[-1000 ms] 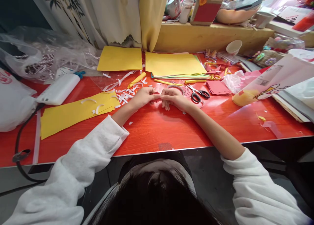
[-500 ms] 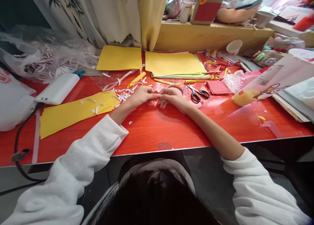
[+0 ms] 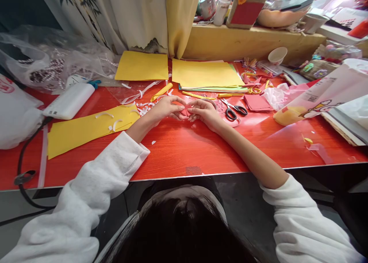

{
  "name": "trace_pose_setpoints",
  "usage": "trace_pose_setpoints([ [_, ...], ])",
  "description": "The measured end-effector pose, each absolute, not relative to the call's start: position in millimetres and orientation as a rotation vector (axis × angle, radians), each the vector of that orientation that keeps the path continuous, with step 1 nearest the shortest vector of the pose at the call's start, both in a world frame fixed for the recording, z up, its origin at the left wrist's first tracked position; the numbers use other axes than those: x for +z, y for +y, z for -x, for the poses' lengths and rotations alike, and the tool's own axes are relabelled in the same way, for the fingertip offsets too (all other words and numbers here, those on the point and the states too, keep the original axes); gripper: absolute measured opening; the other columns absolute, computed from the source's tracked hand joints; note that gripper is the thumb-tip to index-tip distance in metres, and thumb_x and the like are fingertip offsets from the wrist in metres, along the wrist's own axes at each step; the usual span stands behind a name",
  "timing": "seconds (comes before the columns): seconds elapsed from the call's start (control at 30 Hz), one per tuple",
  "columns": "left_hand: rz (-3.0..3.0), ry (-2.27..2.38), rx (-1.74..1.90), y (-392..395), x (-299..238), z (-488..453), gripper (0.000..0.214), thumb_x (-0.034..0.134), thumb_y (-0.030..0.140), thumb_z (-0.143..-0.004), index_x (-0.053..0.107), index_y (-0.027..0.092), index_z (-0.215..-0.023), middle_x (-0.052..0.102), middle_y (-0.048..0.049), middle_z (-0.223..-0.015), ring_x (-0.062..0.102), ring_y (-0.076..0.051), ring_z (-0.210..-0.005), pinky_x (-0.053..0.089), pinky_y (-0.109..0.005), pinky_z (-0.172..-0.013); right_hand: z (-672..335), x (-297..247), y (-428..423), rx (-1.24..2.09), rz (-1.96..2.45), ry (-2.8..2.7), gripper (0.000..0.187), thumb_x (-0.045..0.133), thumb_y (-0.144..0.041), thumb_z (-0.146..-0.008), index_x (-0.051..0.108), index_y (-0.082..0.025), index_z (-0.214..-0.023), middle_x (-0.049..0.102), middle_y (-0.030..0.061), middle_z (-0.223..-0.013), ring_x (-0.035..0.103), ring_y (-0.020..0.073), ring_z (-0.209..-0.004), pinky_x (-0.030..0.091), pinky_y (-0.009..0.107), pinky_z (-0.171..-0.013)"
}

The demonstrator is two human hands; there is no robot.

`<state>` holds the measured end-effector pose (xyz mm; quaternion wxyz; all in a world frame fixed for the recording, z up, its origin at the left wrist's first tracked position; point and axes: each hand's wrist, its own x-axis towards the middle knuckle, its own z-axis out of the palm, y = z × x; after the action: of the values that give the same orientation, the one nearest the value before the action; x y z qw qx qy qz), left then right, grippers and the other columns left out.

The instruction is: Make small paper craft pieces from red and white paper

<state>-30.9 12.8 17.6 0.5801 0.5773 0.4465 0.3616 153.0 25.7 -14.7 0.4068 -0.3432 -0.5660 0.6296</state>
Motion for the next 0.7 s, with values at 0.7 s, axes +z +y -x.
trace_pose_setpoints([
  [0.7, -1.224, 0.996, 0.945, 16.4, 16.9, 34.0, 0.016, 0.065, 0.008, -0.066, 0.069, 0.008, -0.082, 0.071, -0.0054, -0.069, 0.067, -0.013, -0.059, 0.058, -0.026, -0.065, -152.7, -11.6, 26.2, 1.679, 0.870, -1.259, 0.012, 0.064, -0.013, -0.067, 0.060, -0.016, -0.077, 0.062, -0.0038, -0.065, 0.061, 0.0089, -0.050, 0.051, 0.019, -0.049],
])
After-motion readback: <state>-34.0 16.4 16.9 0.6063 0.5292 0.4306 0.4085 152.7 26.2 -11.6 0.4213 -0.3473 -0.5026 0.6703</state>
